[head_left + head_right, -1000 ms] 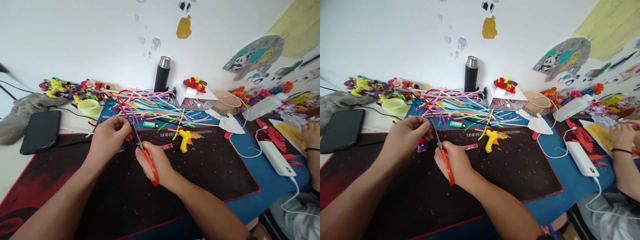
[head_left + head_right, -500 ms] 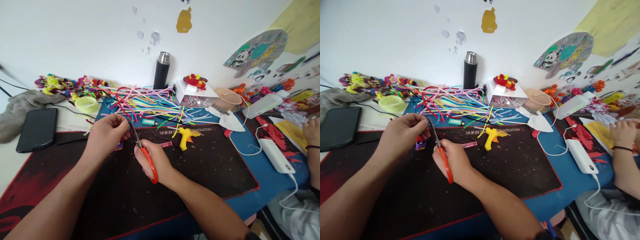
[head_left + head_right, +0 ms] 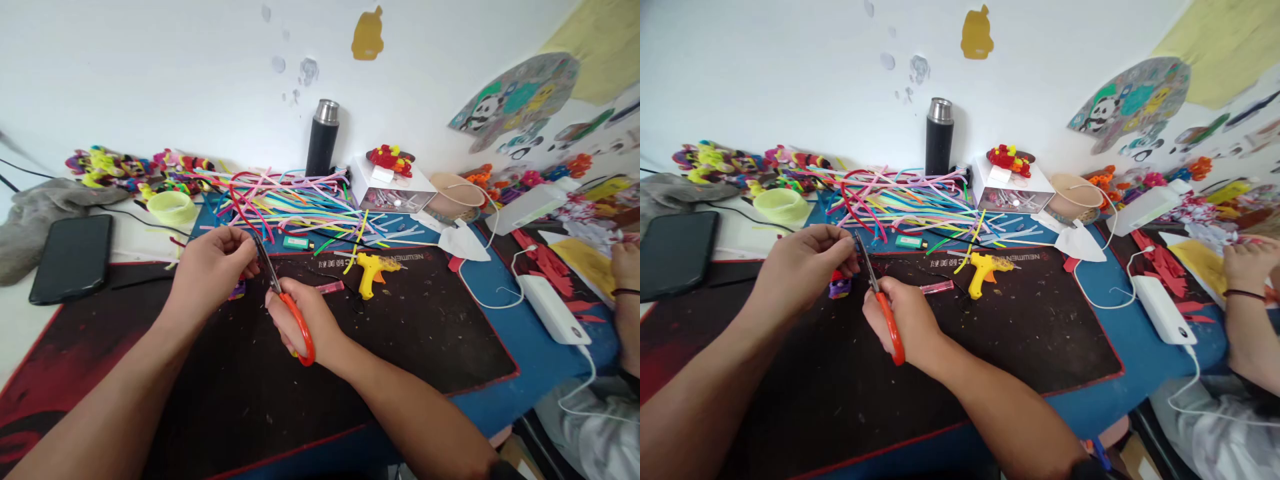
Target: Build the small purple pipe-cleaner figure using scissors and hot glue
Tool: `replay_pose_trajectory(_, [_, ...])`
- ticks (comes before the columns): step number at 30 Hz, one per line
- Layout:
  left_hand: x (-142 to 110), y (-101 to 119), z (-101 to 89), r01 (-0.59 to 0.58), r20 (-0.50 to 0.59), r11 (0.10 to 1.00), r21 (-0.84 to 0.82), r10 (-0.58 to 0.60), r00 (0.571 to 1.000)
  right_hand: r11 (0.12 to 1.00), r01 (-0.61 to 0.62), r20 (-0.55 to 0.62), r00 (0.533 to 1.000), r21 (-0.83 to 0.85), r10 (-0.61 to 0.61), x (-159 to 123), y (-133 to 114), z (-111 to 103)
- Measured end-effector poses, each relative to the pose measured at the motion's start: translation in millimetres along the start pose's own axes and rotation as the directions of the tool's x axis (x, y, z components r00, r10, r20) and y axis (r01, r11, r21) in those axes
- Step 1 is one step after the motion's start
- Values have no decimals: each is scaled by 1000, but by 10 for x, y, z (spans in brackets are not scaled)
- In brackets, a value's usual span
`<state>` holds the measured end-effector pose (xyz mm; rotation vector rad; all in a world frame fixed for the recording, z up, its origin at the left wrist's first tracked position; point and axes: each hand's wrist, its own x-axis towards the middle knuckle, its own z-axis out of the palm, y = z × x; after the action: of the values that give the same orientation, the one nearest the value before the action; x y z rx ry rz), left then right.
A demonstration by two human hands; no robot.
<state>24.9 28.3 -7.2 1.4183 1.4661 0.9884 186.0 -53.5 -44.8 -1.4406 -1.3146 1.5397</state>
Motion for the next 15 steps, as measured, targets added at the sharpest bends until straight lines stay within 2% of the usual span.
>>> replay_pose_trajectory(4, [20, -37, -5, -9, 6, 1000, -12, 9, 1000, 990, 34, 21, 999, 137, -38, 28, 47, -2])
replay_pose_trajectory(15, [-1, -24, -16, -29, -2, 999, -33, 29, 1000, 990, 102, 83, 991, 94, -110, 15, 21, -99])
